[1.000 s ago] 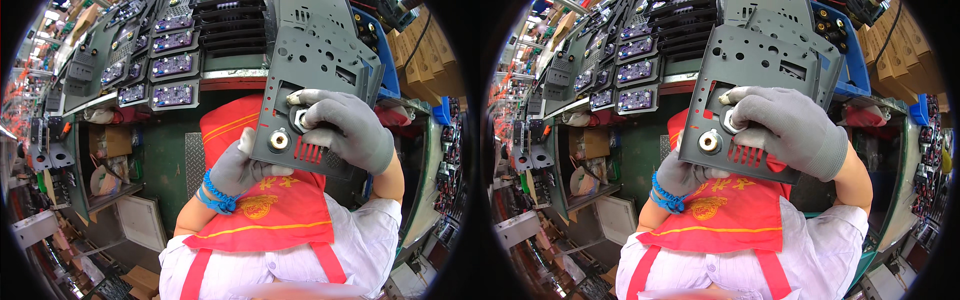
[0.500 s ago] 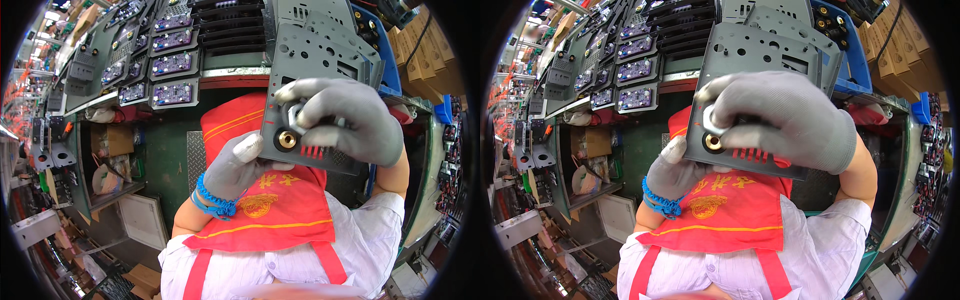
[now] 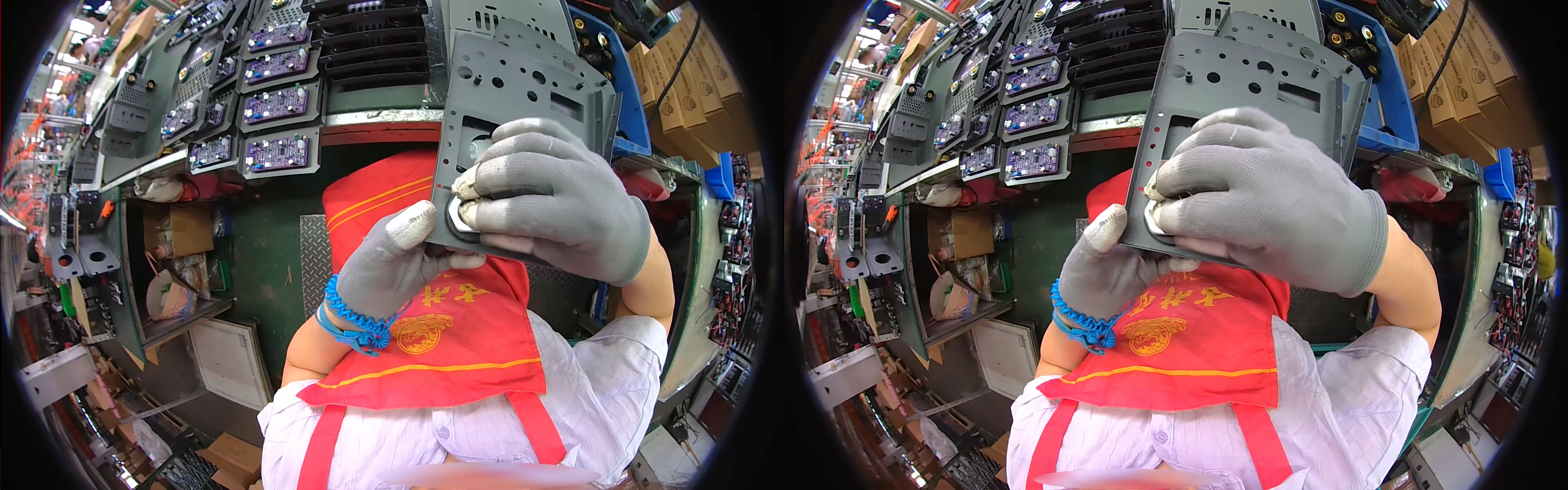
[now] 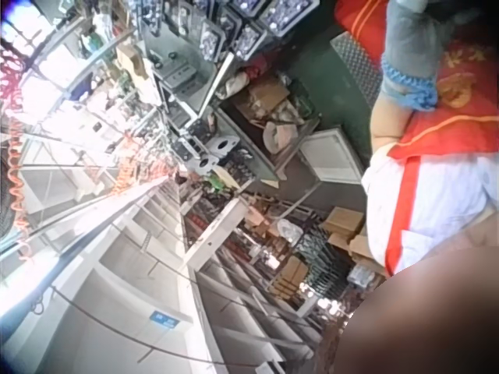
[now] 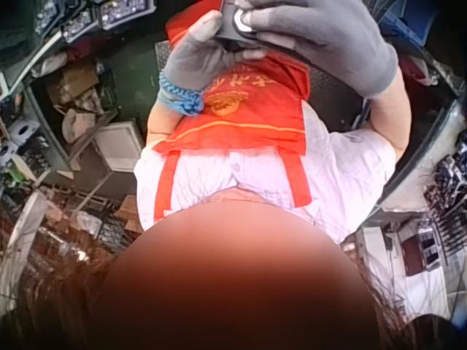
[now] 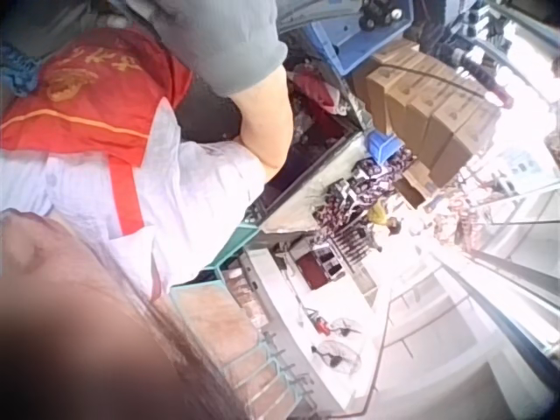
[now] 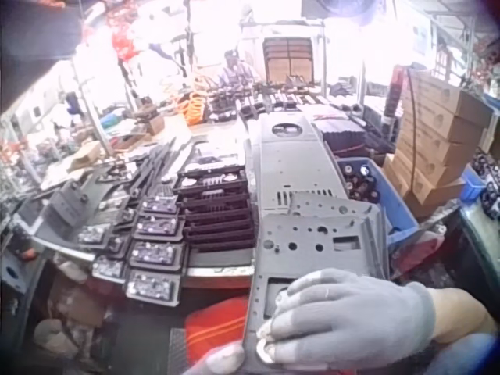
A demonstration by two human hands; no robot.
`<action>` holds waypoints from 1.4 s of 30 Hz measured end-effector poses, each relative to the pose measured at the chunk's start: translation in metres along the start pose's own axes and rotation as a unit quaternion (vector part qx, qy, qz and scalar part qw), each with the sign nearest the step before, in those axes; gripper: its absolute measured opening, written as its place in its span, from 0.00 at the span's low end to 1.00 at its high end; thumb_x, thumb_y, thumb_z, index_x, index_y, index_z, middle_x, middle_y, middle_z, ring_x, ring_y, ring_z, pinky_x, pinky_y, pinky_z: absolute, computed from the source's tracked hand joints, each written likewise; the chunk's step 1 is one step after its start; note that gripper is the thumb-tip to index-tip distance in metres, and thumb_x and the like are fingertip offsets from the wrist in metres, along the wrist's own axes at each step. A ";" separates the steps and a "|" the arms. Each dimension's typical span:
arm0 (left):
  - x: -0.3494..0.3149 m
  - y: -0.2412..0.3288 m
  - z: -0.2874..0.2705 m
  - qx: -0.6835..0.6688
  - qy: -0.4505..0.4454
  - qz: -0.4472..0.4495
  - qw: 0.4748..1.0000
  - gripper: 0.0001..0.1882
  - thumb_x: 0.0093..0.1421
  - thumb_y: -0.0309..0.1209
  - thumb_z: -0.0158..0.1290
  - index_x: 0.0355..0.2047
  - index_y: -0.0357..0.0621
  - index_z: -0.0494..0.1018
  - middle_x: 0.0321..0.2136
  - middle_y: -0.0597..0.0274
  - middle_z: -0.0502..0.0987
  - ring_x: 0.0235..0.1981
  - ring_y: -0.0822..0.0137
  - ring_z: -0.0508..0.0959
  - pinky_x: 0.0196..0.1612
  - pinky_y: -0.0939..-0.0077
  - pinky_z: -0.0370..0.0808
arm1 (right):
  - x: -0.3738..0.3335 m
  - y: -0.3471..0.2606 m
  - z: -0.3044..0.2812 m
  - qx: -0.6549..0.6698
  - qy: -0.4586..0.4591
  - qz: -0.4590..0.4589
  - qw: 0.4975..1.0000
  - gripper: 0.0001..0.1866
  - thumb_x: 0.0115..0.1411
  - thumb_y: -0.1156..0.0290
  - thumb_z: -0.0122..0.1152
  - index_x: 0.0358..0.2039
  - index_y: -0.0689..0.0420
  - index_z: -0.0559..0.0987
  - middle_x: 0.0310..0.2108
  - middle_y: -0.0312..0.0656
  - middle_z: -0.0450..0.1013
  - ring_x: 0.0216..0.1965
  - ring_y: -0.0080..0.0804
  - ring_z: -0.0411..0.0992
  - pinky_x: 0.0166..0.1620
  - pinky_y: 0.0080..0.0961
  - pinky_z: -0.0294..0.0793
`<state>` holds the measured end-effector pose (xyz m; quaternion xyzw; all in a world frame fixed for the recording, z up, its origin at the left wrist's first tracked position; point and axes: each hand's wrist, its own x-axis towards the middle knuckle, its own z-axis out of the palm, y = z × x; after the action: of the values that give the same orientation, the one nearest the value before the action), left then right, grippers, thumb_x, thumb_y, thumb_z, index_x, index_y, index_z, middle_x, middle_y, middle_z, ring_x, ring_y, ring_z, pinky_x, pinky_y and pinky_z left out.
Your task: Assemble various electronic components, connectors, and carrying straps onto a grey metal inverter chassis at a factory workstation.
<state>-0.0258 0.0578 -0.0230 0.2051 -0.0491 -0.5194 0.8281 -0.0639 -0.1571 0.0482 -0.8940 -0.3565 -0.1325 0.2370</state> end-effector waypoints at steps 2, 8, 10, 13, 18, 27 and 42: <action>0.001 0.000 0.000 -0.009 -0.004 -0.004 1.000 0.26 0.66 0.41 0.43 0.55 0.31 0.61 0.48 0.50 0.72 0.49 0.58 0.75 0.52 0.64 0.75 | -0.001 0.000 0.001 0.059 0.009 0.019 0.998 0.14 0.45 0.67 0.65 0.34 0.54 0.79 0.40 0.39 0.75 0.41 0.37 0.73 0.46 0.36 0.71; 0.002 0.001 0.004 0.028 0.013 -0.025 0.999 0.26 0.66 0.42 0.43 0.54 0.31 0.63 0.48 0.51 0.73 0.49 0.59 0.75 0.51 0.65 0.75 | -0.001 -0.002 0.001 -0.013 0.017 0.021 1.000 0.16 0.43 0.63 0.69 0.31 0.55 0.78 0.32 0.38 0.72 0.33 0.40 0.71 0.40 0.34 0.70; 0.002 0.000 0.006 0.000 0.034 -0.007 0.999 0.25 0.66 0.42 0.44 0.54 0.32 0.63 0.48 0.52 0.73 0.49 0.59 0.75 0.52 0.65 0.75 | 0.001 -0.006 0.000 0.003 0.013 0.037 0.999 0.17 0.42 0.62 0.70 0.31 0.55 0.77 0.31 0.39 0.70 0.32 0.40 0.70 0.38 0.33 0.69; 0.003 -0.002 0.006 0.002 0.036 0.003 0.999 0.25 0.66 0.42 0.44 0.53 0.33 0.64 0.47 0.53 0.73 0.48 0.61 0.75 0.52 0.65 0.75 | -0.001 -0.009 -0.005 0.063 0.012 0.062 0.996 0.18 0.43 0.61 0.70 0.32 0.55 0.77 0.28 0.40 0.69 0.30 0.41 0.69 0.35 0.32 0.68; 0.005 -0.001 0.003 0.004 0.032 -0.022 0.999 0.24 0.66 0.42 0.44 0.53 0.34 0.64 0.47 0.54 0.74 0.48 0.62 0.75 0.52 0.65 0.75 | -0.003 -0.004 -0.003 0.010 -0.001 0.032 0.999 0.17 0.47 0.64 0.67 0.36 0.55 0.76 0.28 0.39 0.69 0.29 0.39 0.69 0.35 0.32 0.68; 0.003 0.001 0.008 0.027 0.042 -0.007 0.999 0.25 0.65 0.42 0.43 0.53 0.33 0.64 0.46 0.53 0.73 0.46 0.62 0.75 0.50 0.66 0.75 | 0.011 -0.014 -0.018 -0.023 -0.022 0.081 0.996 0.08 0.53 0.65 0.58 0.25 0.56 0.75 0.27 0.41 0.69 0.30 0.40 0.67 0.40 0.37 0.66; 0.002 -0.003 0.006 -0.006 0.004 0.036 0.999 0.27 0.64 0.42 0.44 0.56 0.32 0.61 0.51 0.49 0.70 0.51 0.57 0.73 0.55 0.60 0.71 | 0.013 -0.018 0.001 0.102 0.133 0.021 0.986 0.11 0.50 0.66 0.64 0.29 0.58 0.74 0.29 0.42 0.76 0.29 0.40 0.71 0.35 0.34 0.70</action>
<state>-0.0287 0.0530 -0.0189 0.1998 -0.0502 -0.4888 0.8477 -0.0670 -0.1384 0.0588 -0.8469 -0.3149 -0.2079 0.3746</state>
